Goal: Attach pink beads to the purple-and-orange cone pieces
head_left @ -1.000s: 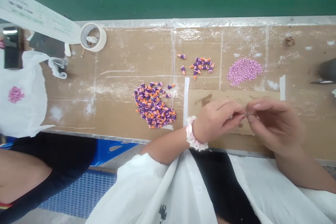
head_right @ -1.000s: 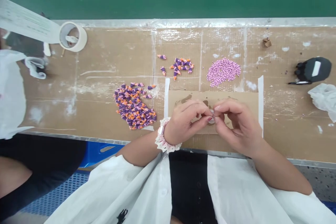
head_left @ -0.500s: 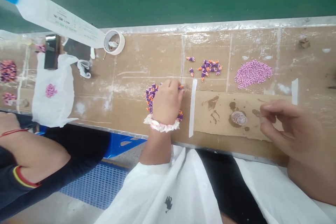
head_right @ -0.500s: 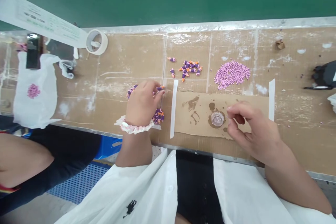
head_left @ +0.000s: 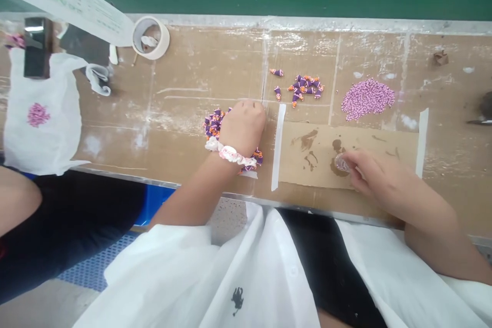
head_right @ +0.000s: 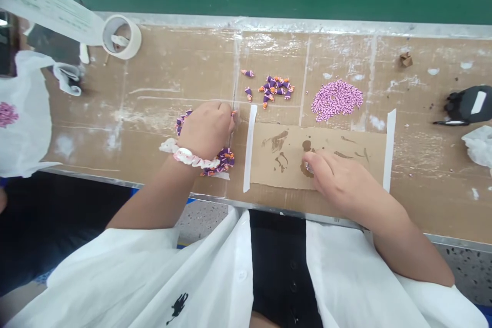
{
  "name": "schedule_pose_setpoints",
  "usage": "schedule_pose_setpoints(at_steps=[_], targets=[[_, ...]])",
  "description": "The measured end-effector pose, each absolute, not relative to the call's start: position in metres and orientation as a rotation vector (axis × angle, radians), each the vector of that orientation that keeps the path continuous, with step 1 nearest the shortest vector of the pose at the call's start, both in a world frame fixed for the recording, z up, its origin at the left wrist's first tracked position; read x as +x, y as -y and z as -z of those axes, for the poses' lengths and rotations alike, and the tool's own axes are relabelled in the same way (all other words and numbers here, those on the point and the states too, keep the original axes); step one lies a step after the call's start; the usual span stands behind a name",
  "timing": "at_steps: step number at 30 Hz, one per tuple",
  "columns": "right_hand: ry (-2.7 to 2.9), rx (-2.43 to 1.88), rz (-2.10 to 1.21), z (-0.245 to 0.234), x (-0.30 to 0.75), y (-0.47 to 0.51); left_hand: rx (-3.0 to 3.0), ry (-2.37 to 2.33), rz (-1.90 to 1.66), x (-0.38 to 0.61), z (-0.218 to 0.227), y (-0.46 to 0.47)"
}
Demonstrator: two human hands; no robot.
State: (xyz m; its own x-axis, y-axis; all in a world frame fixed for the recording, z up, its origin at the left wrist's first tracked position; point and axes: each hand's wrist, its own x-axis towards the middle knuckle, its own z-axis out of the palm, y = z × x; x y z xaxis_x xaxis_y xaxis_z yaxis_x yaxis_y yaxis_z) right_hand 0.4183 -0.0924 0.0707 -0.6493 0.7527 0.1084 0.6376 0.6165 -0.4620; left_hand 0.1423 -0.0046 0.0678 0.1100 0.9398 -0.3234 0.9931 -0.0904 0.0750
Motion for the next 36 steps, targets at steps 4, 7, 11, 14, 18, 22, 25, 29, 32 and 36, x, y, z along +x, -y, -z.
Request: schedule_pose_setpoints(at_steps=[4,7,11,14,18,22,25,29,32,36], targets=[[2.589,-1.160,-0.526,-0.067,0.418,0.094,2.028,-1.831,-0.099,0.139,-0.073,0.000],[2.549,-1.191,-0.565,-0.069,0.419,0.092,1.810,-1.539,-0.503,0.150,-0.078,0.006],[2.264,-1.238,-0.713,-0.080,0.421,0.088,1.182,-0.991,-0.696,0.184,-0.082,0.026],[1.971,-1.226,-0.867,-0.086,0.418,0.090,0.727,-0.729,-0.653,0.210,-0.081,0.041],[1.665,-1.172,-0.858,-0.086,0.411,0.097,0.339,-0.556,-0.621,0.234,-0.076,0.055],[1.619,-1.157,-0.690,-0.080,0.410,0.103,0.190,-0.504,-0.610,0.246,-0.074,0.061],[1.659,-1.185,-0.634,-0.078,0.413,0.105,0.167,-0.497,-0.599,0.251,-0.076,0.064],[1.733,-1.184,-0.606,-0.078,0.415,0.105,0.145,-0.511,-0.596,0.257,-0.079,0.067],[1.742,-1.168,-0.585,-0.080,0.415,0.105,0.131,-0.532,-0.604,0.260,-0.080,0.069],[1.724,-1.157,-0.583,-0.081,0.417,0.107,0.121,-0.521,-0.623,0.263,-0.080,0.070]])
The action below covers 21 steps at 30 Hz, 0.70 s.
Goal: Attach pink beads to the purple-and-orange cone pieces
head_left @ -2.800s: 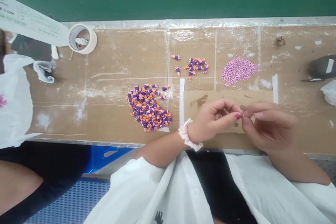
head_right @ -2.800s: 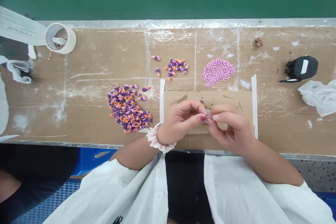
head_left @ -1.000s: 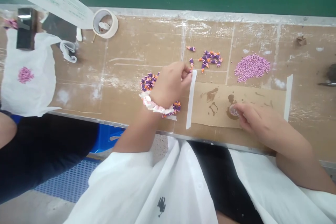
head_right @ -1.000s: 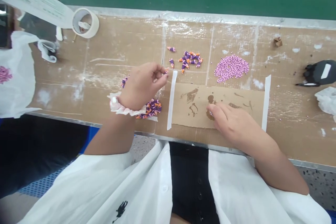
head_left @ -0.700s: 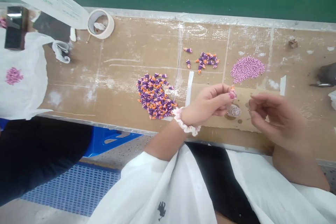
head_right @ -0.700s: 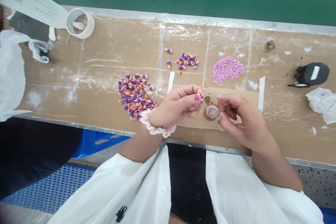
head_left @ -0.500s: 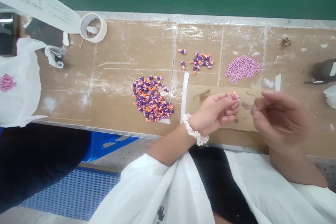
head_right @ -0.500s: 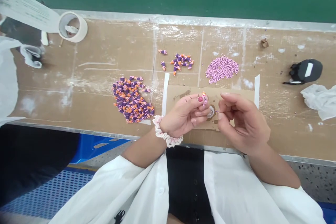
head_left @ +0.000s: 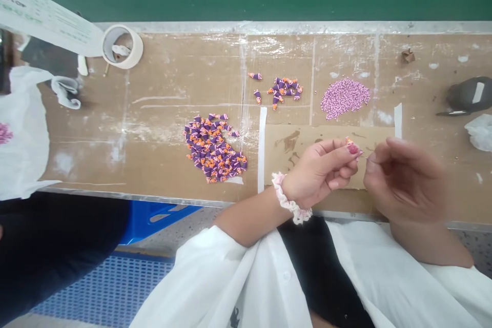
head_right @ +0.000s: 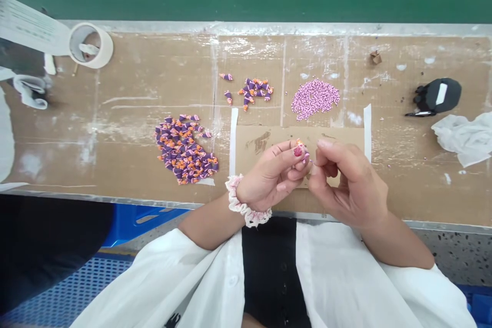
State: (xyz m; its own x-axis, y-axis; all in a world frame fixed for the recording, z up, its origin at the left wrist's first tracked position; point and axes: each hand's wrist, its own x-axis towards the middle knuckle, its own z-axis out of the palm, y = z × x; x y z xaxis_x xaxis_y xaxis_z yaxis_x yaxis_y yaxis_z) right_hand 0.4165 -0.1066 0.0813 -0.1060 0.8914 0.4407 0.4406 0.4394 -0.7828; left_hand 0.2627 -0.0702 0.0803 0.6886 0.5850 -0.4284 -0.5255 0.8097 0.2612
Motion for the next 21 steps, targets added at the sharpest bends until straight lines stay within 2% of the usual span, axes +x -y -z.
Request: schedule_pose_setpoints(at_steps=[21], targets=[[1.736,-1.265,-0.640,-0.0841,0.4195,0.1085,0.152,-0.530,-0.722,0.2712,-0.0810,0.0767]])
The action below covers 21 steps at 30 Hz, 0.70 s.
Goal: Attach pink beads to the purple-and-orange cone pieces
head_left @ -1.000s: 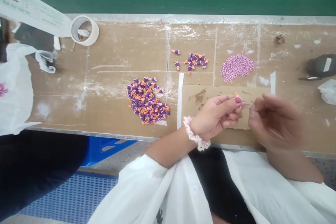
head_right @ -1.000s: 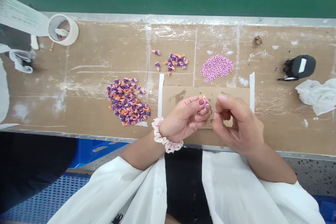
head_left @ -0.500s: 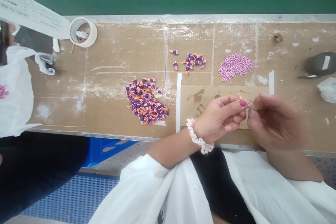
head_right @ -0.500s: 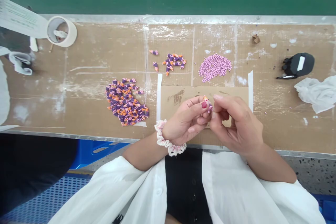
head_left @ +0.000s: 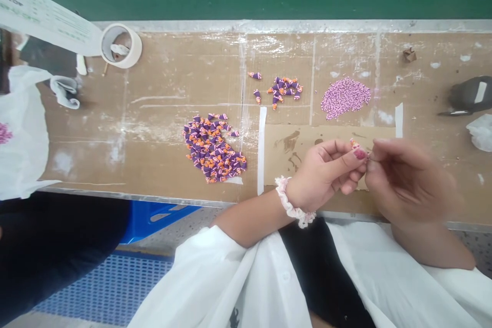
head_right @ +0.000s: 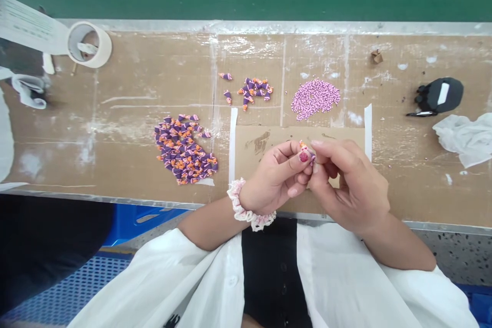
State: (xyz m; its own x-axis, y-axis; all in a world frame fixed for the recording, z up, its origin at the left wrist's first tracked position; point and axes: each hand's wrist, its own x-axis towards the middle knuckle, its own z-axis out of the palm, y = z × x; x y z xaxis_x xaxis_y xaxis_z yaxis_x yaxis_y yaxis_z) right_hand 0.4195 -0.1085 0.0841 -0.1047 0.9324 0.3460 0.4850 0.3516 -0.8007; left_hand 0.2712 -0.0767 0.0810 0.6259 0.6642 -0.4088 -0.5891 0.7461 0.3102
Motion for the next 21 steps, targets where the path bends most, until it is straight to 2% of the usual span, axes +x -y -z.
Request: schedule_pose_setpoints(at_steps=[10,18,21], targets=[[1.794,-1.312,-0.421,-0.094,0.405,0.101,0.141,-0.517,-0.691,0.268,-0.075,0.073],[1.740,-1.291,-0.501,-0.088,0.415,0.089,0.404,-0.706,-0.824,0.257,-0.070,0.065],[1.720,-1.427,-0.258,-0.073,0.434,0.070,0.439,-0.881,-0.927,0.243,-0.068,0.043]])
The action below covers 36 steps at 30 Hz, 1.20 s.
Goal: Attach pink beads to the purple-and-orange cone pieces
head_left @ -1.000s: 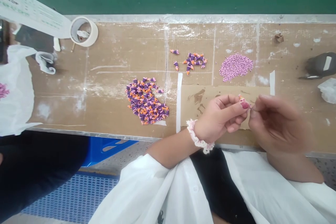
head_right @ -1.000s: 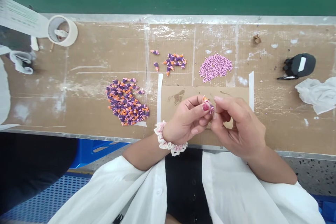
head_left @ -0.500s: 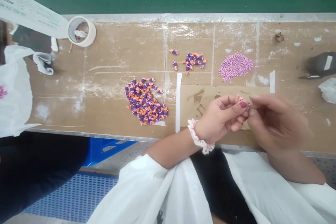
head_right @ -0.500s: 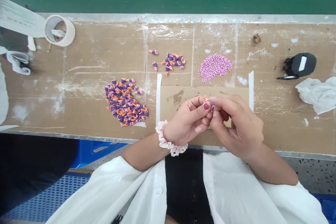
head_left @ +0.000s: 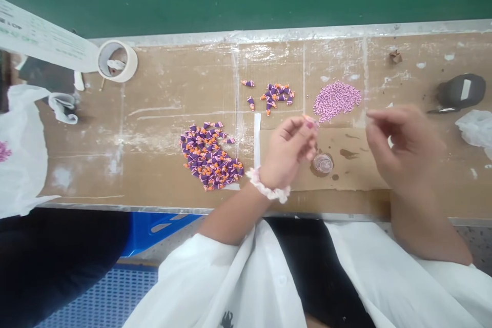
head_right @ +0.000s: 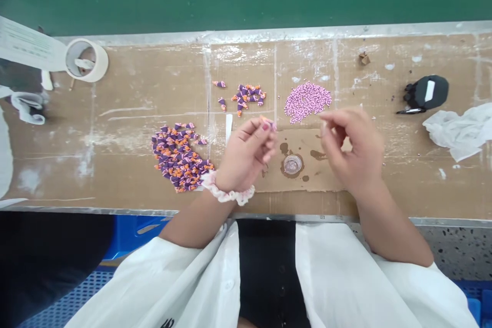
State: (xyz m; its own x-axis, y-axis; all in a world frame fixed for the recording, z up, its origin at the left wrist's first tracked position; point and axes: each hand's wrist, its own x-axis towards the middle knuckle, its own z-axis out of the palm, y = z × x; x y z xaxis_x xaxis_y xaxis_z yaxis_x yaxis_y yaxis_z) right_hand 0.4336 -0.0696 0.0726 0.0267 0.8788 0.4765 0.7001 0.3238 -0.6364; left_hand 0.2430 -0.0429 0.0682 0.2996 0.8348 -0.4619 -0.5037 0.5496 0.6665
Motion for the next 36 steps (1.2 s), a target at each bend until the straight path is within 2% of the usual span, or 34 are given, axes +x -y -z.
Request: schedule_pose_setpoints(at_steps=[3,7,17,22,30,36], targets=[[1.774,-1.663,-0.157,-0.053,0.453,0.051,0.480,-0.993,-1.015,0.228,-0.063,0.016],[1.839,-1.878,-0.227,-0.034,0.464,0.038,0.516,-1.108,-1.131,0.216,-0.053,0.001],[1.874,-2.015,-0.128,-0.017,0.460,0.027,0.713,-1.033,-1.037,0.208,-0.051,0.017],[1.848,-1.794,-0.015,-0.004,0.466,0.023,0.791,-0.985,-1.023,0.212,-0.059,0.026],[1.905,-1.155,-0.402,-0.062,0.423,0.065,0.582,-0.694,-0.666,0.235,-0.058,0.054],[1.967,-0.994,-0.458,-0.066,0.414,0.076,0.480,-0.642,-0.569,0.237,-0.056,0.056]])
